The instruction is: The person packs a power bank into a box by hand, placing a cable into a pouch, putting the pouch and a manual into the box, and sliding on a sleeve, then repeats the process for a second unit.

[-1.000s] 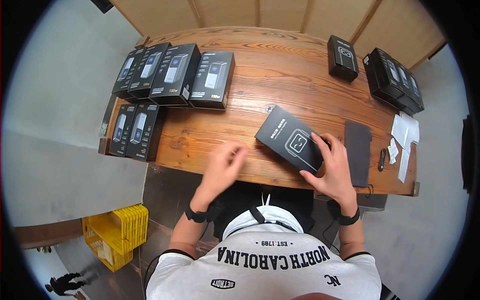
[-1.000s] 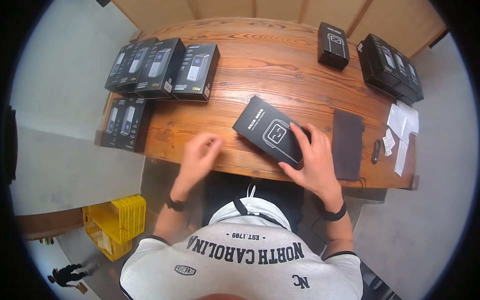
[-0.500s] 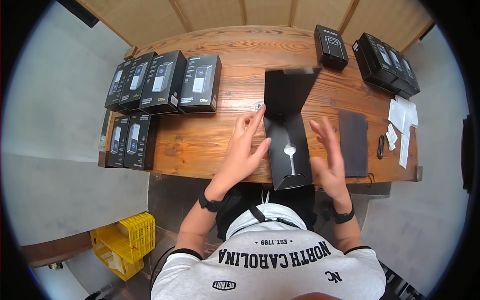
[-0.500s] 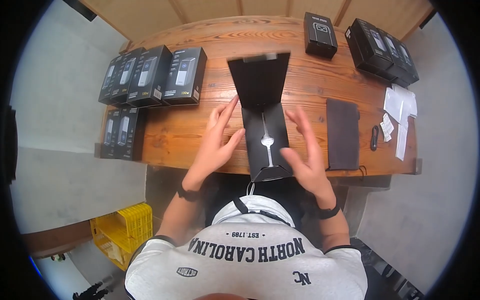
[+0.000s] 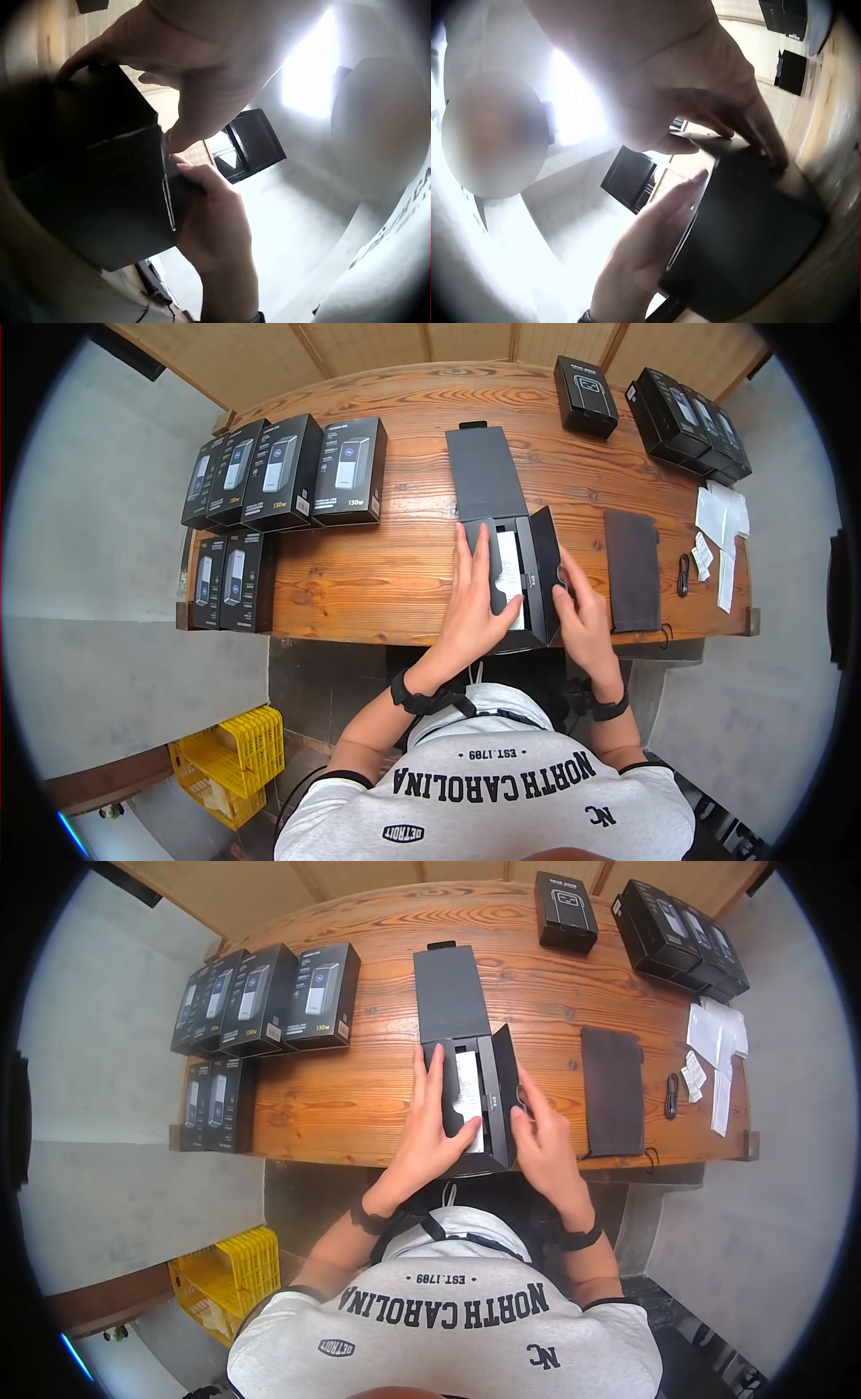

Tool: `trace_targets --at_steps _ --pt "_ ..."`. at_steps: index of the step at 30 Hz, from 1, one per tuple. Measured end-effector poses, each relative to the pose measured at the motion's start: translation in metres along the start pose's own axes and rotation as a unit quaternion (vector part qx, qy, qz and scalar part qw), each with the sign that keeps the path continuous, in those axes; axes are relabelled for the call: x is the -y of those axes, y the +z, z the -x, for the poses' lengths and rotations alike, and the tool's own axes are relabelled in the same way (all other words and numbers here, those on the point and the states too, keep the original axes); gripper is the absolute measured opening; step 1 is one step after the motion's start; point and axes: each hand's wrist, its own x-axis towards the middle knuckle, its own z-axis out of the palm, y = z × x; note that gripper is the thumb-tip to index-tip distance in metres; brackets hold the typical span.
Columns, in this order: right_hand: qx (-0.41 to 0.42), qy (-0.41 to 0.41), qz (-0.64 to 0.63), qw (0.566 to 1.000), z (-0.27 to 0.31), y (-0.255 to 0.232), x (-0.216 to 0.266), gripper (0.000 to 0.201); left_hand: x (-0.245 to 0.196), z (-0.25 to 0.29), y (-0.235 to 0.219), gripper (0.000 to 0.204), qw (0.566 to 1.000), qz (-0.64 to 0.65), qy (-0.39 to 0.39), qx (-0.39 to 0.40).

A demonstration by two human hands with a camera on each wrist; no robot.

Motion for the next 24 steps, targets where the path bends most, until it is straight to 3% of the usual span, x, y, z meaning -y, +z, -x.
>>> trace_targets --at_steps 2,4,6,8,9,10,11,12,18,21,24 --pt "0.006 0.044 -0.026 0.999 -0.003 -0.008 -0.010 0.055 0.003 -0.001 -0.004 0.095 0.999 0.033 -0.008 -0.011" --pt "-0.017 0.018 -0.019 1.000 -0.005 -0.006 -0.011 0.053 0.010 0.001 -0.011 0.095 0.998 0.056 -0.003 -0.013" --pt "-0.039 -0.008 -0.012 0.999 -0.004 -0.006 -0.011 0.052 0.006 0.004 -0.027 0.083 0.931 0.351 -0.083 -0.062" --pt "-0.037 -0.101 0.150 0.983 -0.004 -0.007 -0.011 0.045 0.018 0.005 -0.040 0.072 0.937 0.336 -0.057 -0.074" --pt "-0.040 -0.107 0.168 0.979 -0.004 -0.004 -0.013 0.035 0.023 0.009 -0.045 0.064 0.976 0.187 -0.067 -0.091" --pt "-0.040 -0.106 0.166 0.980 -0.004 -0.003 -0.013 0.035 0.026 0.012 -0.046 0.064 0.976 0.185 -0.067 -0.091" --pt "-0.023 -0.123 0.191 0.974 -0.005 -0.002 -0.013 0.034 0.026 0.013 -0.047 0.059 0.997 0.026 0.010 -0.072" --pt "-0.005 -0.140 0.217 0.966 -0.006 -0.002 -0.012 0.033 0.026 0.014 -0.049 0.056 0.986 -0.133 0.087 -0.052" --pt "0.016 -0.170 0.303 0.938 -0.014 0.011 0.002 0.022 0.022 0.018 -0.041 0.045 0.977 -0.164 0.135 -0.002" --pt "0.031 -0.152 0.301 0.941 -0.016 0.022 0.007 0.039 0.024 0.018 -0.037 0.041 0.980 -0.151 0.127 0.011" --pt "0.022 -0.144 0.318 0.937 -0.017 0.032 0.012 0.040 0.024 0.018 -0.035 0.042 0.980 -0.156 0.127 0.003"
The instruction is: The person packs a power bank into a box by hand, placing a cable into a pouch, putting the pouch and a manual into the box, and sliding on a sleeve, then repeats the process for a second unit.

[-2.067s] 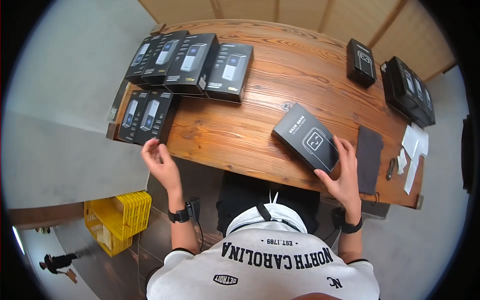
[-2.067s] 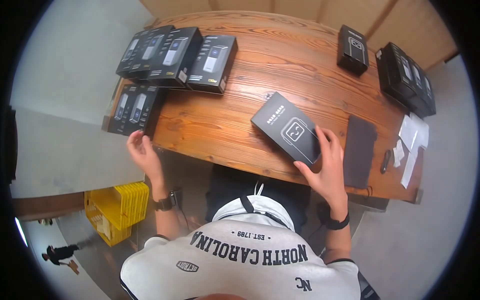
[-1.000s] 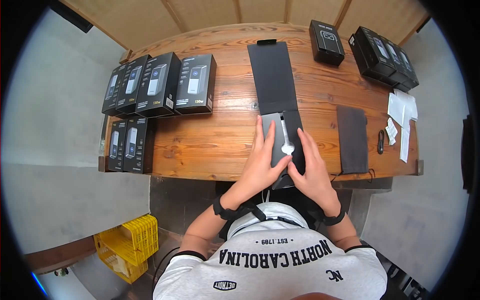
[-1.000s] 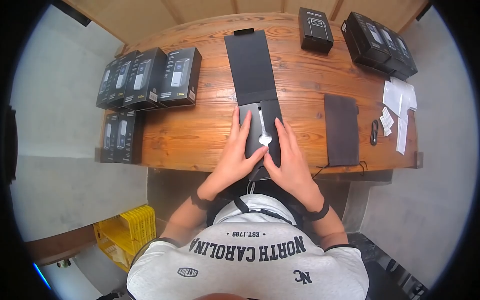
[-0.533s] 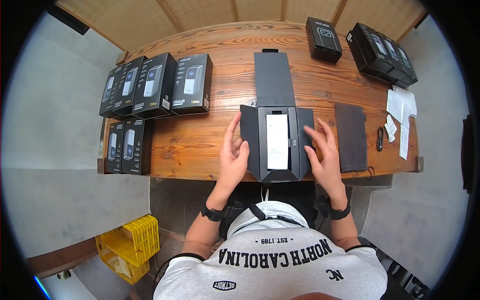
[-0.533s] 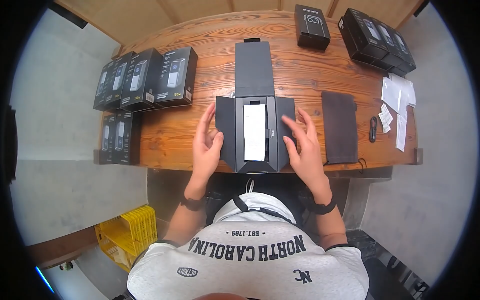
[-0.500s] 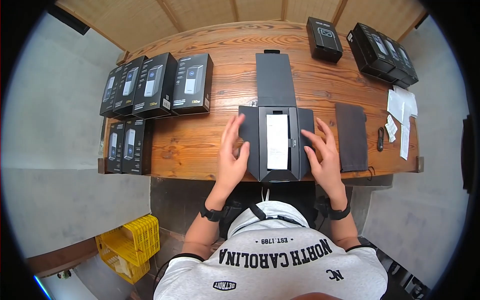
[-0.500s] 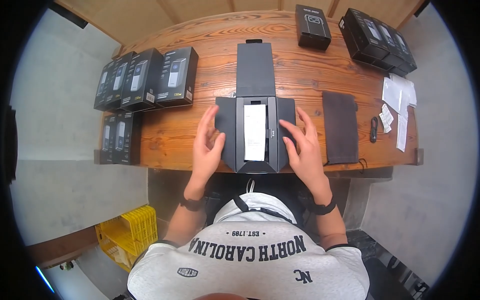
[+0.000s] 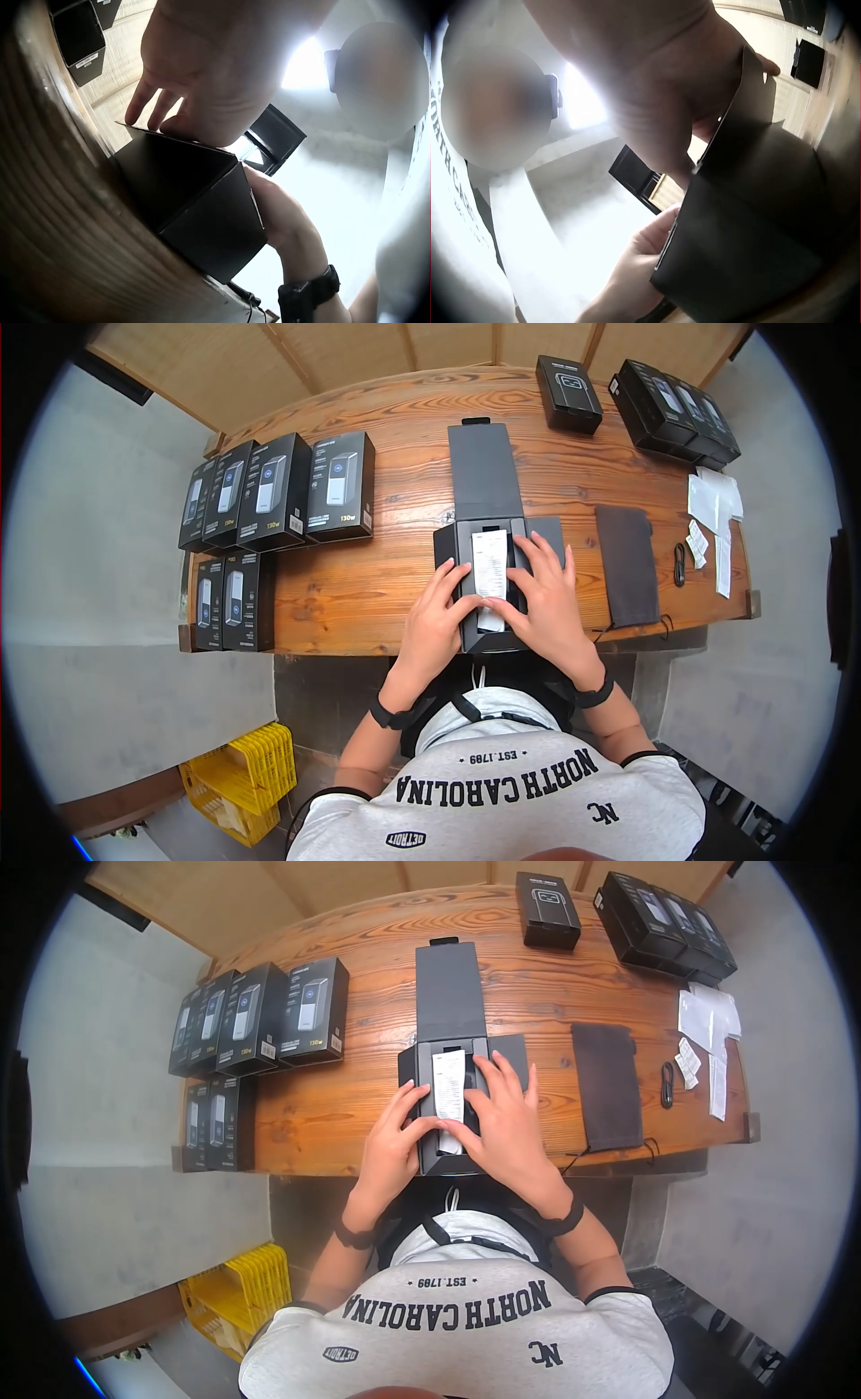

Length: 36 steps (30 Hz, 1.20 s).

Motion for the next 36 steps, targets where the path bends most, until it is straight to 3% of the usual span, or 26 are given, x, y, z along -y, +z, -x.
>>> trace_targets --at_steps 5,9,10,12,14,16,20,23,30,33,35,36 --pt "-0.059 0.001 -0.063 0.996 -0.004 0.010 0.001 0.014 0.000 0.001 0.002 0.041 1.000 -0.002 0.010 -0.014" --pt "-0.124 0.045 -0.242 0.961 -0.001 -0.009 -0.019 0.019 -0.003 0.001 -0.002 0.036 1.000 -0.029 0.006 -0.003" --pt "-0.115 0.126 -0.366 0.915 0.004 -0.019 -0.028 0.018 -0.003 0.002 -0.002 0.036 0.999 -0.036 0.002 -0.001" --pt "-0.127 0.246 -0.424 0.862 0.013 -0.047 -0.058 0.016 -0.006 0.002 -0.003 0.038 1.000 -0.025 -0.011 0.001" --pt "-0.215 0.237 -0.395 0.861 0.021 -0.068 -0.102 0.015 -0.005 0.002 -0.002 0.039 0.999 -0.035 -0.009 0.003" --pt "-0.288 0.237 -0.264 0.889 0.038 -0.093 -0.156 0.017 -0.005 0.002 -0.002 0.039 1.000 -0.022 -0.011 0.009" --pt "-0.299 0.276 -0.075 0.910 0.075 -0.146 -0.278 0.026 -0.003 0.003 0.001 0.042 1.000 -0.018 -0.013 0.002" --pt "-0.198 0.339 0.050 0.918 0.080 -0.174 -0.318 0.032 -0.002 0.003 0.001 0.043 1.000 -0.022 -0.005 -0.002" --pt "-0.101 0.364 0.040 0.925 0.076 -0.176 -0.353 0.032 -0.003 0.003 0.000 0.043 0.999 -0.031 -0.005 -0.006" --pt "-0.165 0.371 -0.061 0.912 0.088 -0.178 -0.372 0.032 -0.006 0.002 -0.002 0.043 0.999 -0.031 -0.011 -0.004" --pt "-0.272 0.391 -0.241 0.846 0.099 -0.184 -0.380 0.029 -0.008 0.002 -0.003 0.037 1.000 -0.025 -0.015 0.006" --pt "-0.286 0.396 -0.273 0.829 0.106 -0.191 -0.380 0.024 -0.008 0.002 -0.003 0.037 0.999 -0.027 -0.021 0.005"
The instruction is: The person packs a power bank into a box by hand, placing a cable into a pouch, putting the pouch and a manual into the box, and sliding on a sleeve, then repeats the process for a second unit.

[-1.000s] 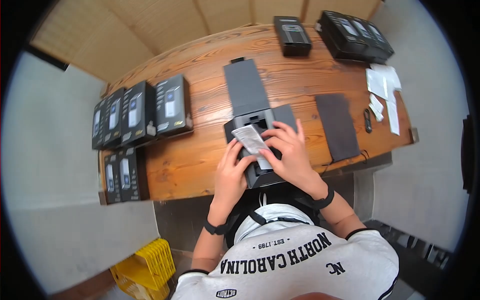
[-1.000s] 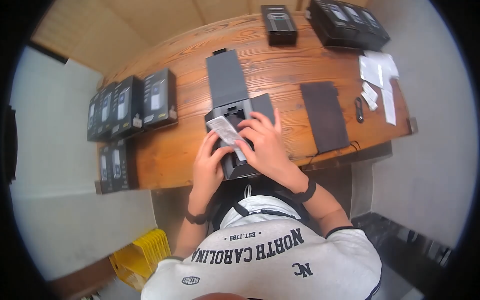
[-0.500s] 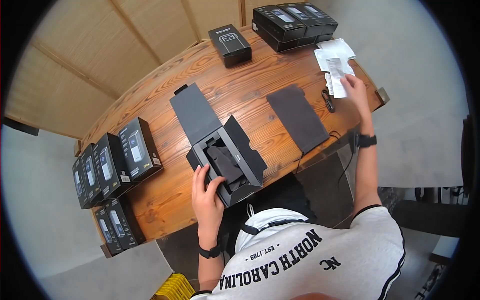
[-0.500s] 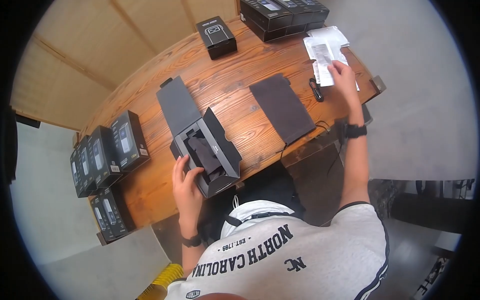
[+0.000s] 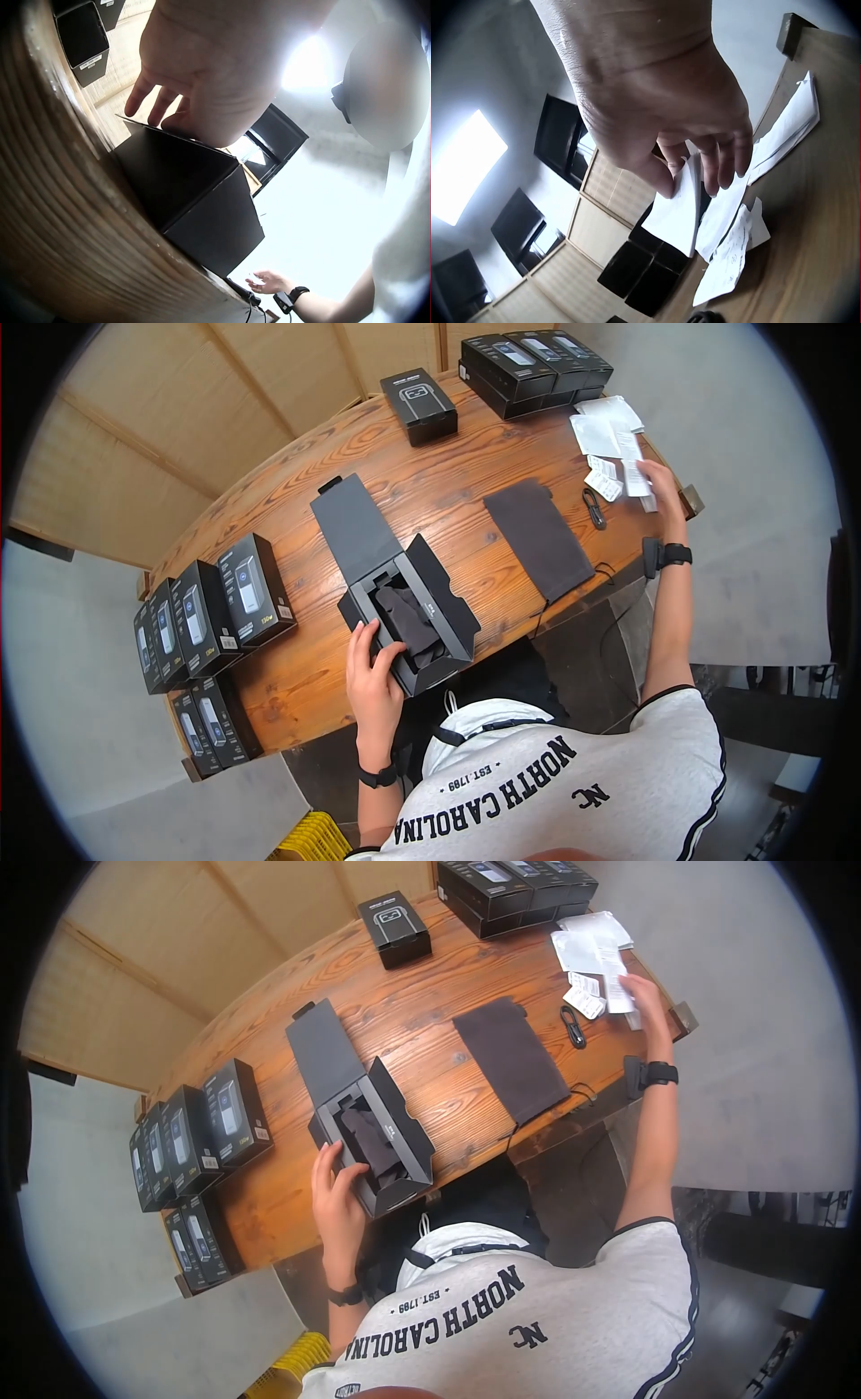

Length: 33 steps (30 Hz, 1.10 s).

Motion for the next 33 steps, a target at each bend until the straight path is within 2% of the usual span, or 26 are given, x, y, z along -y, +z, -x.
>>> trace_targets --at_steps 2,4,5,6,8,10,11,12,14,15,16,18,20,22,24,26,28,29,31,33 --pt "-0.041 -0.031 0.091 0.995 -0.025 -0.039 -0.040 0.027 0.001 0.001 0.000 0.038 1.000 0.008 -0.001 0.004" --pt "-0.061 0.017 0.163 0.985 -0.018 -0.054 -0.042 0.031 0.003 0.001 0.001 0.038 1.000 0.010 0.006 -0.001" --pt "-0.048 0.013 0.219 0.974 -0.029 -0.071 -0.060 0.033 0.006 0.001 0.002 0.038 1.000 0.004 0.018 -0.005" --pt "-0.034 0.005 0.274 0.961 -0.041 -0.083 -0.075 0.035 0.008 0.002 0.002 0.038 1.000 -0.001 0.021 -0.006" --pt "-0.059 -0.019 0.437 0.897 -0.044 -0.083 -0.081 0.038 0.010 0.002 0.003 0.037 1.000 -0.002 0.026 -0.012" --pt "-0.117 -0.056 0.490 0.862 -0.037 -0.071 -0.078 0.044 0.008 0.000 0.002 0.039 0.999 0.023 0.019 -0.014" --pt "-0.152 -0.035 0.550 0.820 -0.019 -0.052 -0.055 0.051 0.006 0.001 0.001 0.039 1.000 0.020 0.016 -0.013" --pt "-0.190 -0.016 0.606 0.772 0.011 -0.017 -0.010 0.058 0.006 0.001 0.000 0.039 1.000 0.017 0.015 -0.012" --pt "-0.177 -0.020 0.611 0.771 0.014 0.008 0.010 0.060 0.006 0.001 0.001 0.039 1.000 0.012 0.011 -0.019" --pt "-0.139 -0.155 0.526 0.825 0.012 0.017 0.013 0.053 0.006 0.001 0.002 0.039 1.000 0.018 0.015 -0.021" --pt "-0.098 -0.283 0.424 0.855 0.012 0.027 0.015 0.047 0.007 0.001 0.001 0.039 0.999 0.023 0.020 -0.021" --pt "0.014 -0.353 0.306 0.884 0.055 0.087 0.061 0.030 0.006 0.001 0.002 0.039 0.999 0.021 0.019 -0.021" --pt "0.109 -0.339 0.253 0.899 0.128 0.155 0.120 0.025 0.005 0.000 0.001 0.038 1.000 0.017 0.018 -0.018" --pt "0.204 -0.379 0.189 0.883 0.186 0.208 0.156 0.020 0.006 0.000 0.002 0.038 1.000 0.014 0.020 -0.020" --pt "0.308 -0.392 0.179 0.849 0.226 0.246 0.172 0.018 0.006 0.000 0.002 0.038 0.999 0.011 0.024 -0.023" --pt "0.339 -0.449 0.188 0.805 0.252 0.280 0.171 0.023 0.006 0.001 0.003 0.037 1.000 0.003 0.022 -0.023" --pt "0.295 -0.499 0.294 0.760 0.271 0.303 0.169 0.030 0.008 0.001 0.004 0.037 0.999 0.003 0.024 -0.025" --pt "0.294 -0.501 0.292 0.760 0.273 0.309 0.163 0.030 0.009 0.002 0.005 0.037 0.999 0.005 0.025 -0.027" --pt "0.341 -0.492 0.373 0.709 0.274 0.319 0.154 0.035 0.008 0.002 0.004 0.037 0.999 0.007 0.022 -0.030" --pt "0.343 -0.490 0.371 0.710 0.271 0.317 0.153 0.033 0.009 0.001 0.004 0.038 0.999 0.016 0.020 -0.032"
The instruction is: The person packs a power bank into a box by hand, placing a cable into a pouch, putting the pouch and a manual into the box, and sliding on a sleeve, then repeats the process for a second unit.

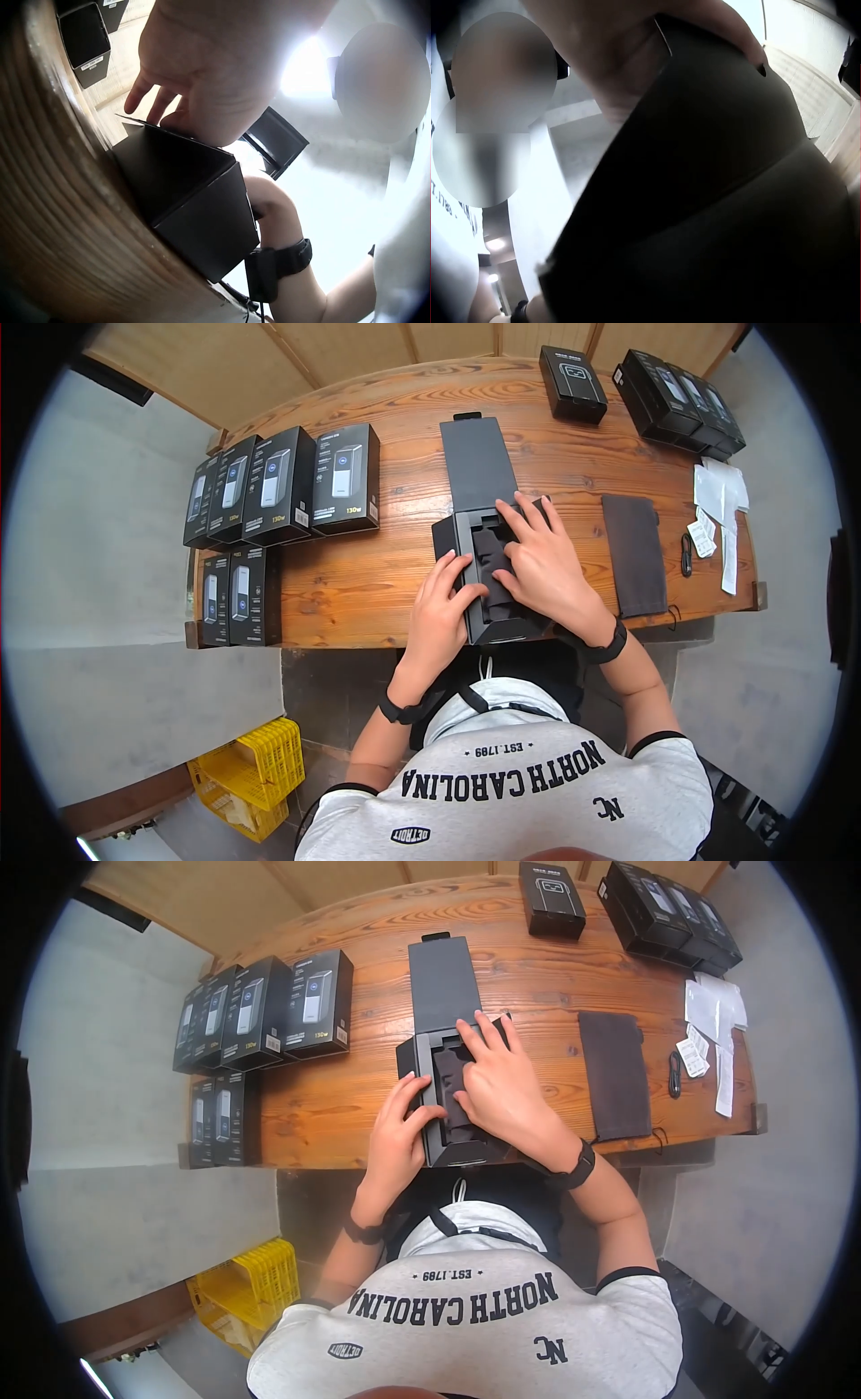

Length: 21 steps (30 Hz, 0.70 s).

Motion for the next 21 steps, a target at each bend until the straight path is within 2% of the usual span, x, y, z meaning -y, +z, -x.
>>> trace_targets --at_steps 2,4,5,7,9,10,11,12,14,15,16,17,18,19,20,21 --pt "0.004 0.002 -0.003 1.000 0.005 -0.002 -0.004 0.031 0.000 0.000 0.000 0.038 1.000 0.008 -0.002 -0.003" --pt "-0.070 0.020 -0.165 0.984 0.009 -0.005 -0.009 0.022 0.000 -0.001 -0.001 0.037 1.000 0.015 -0.003 -0.006" --pt "-0.069 0.018 -0.163 0.984 0.012 -0.008 -0.011 0.022 0.000 0.000 -0.003 0.033 1.000 0.014 -0.005 0.003" --pt "-0.098 0.096 -0.392 0.910 0.018 -0.014 -0.015 0.020 -0.001 -0.003 -0.008 0.030 1.000 0.013 -0.008 0.009" --pt "-0.125 0.095 -0.412 0.897 0.027 -0.018 -0.013 0.023 -0.006 -0.008 -0.014 0.026 0.995 0.067 -0.074 0.006" --pt "-0.124 0.132 -0.542 0.821 0.033 -0.024 -0.011 0.024 -0.006 -0.012 -0.017 0.032 0.993 0.094 -0.076 0.014" --pt "-0.120 0.165 -0.660 0.723 0.035 -0.028 -0.010 0.025 -0.009 -0.017 -0.022 0.032 0.992 0.095 -0.077 0.013" --pt "-0.094 0.130 -0.665 0.729 0.038 -0.026 -0.016 0.031 -0.014 -0.022 -0.027 0.032 0.984 0.164 -0.065 0.019" --pt "-0.090 0.144 -0.662 0.730 0.039 -0.027 -0.007 0.032 -0.012 -0.028 -0.029 0.027 0.959 0.279 -0.039 0.035" --pt "-0.088 0.159 -0.658 0.731 0.039 -0.029 -0.001 0.034 -0.013 -0.027 -0.029 0.027 0.959 0.278 -0.038 0.036" --pt "-0.080 0.175 -0.656 0.730 0.037 -0.030 0.004 0.042 -0.017 -0.026 -0.028 0.023 0.921 0.378 -0.097 0.021" --pt "-0.082 0.174 -0.656 0.730 0.036 -0.029 0.008 0.042 -0.022 -0.028 -0.028 0.019 0.869 0.471 -0.154 0.005" --pt "-0.096 0.182 -0.638 0.742 0.034 -0.027 0.012 0.047 -0.029 -0.034 -0.031 0.014 0.854 0.496 -0.149 -0.040" --pt "-0.109 0.190 -0.619 0.754 0.034 -0.024 0.014 0.052 -0.029 -0.034 -0.032 0.014 0.855 0.495 -0.149 -0.039" --pt "-0.090 0.198 -0.560 0.800 0.034 -0.023 0.011 0.063 -0.030 -0.034 -0.035 0.013 0.866 0.469 -0.165 -0.050" --pt "-0.091 0.198 -0.560 0.799 0.033 -0.023 0.012 0.063 -0.031 -0.034 -0.037 0.013 0.876 0.443 -0.180 -0.062"
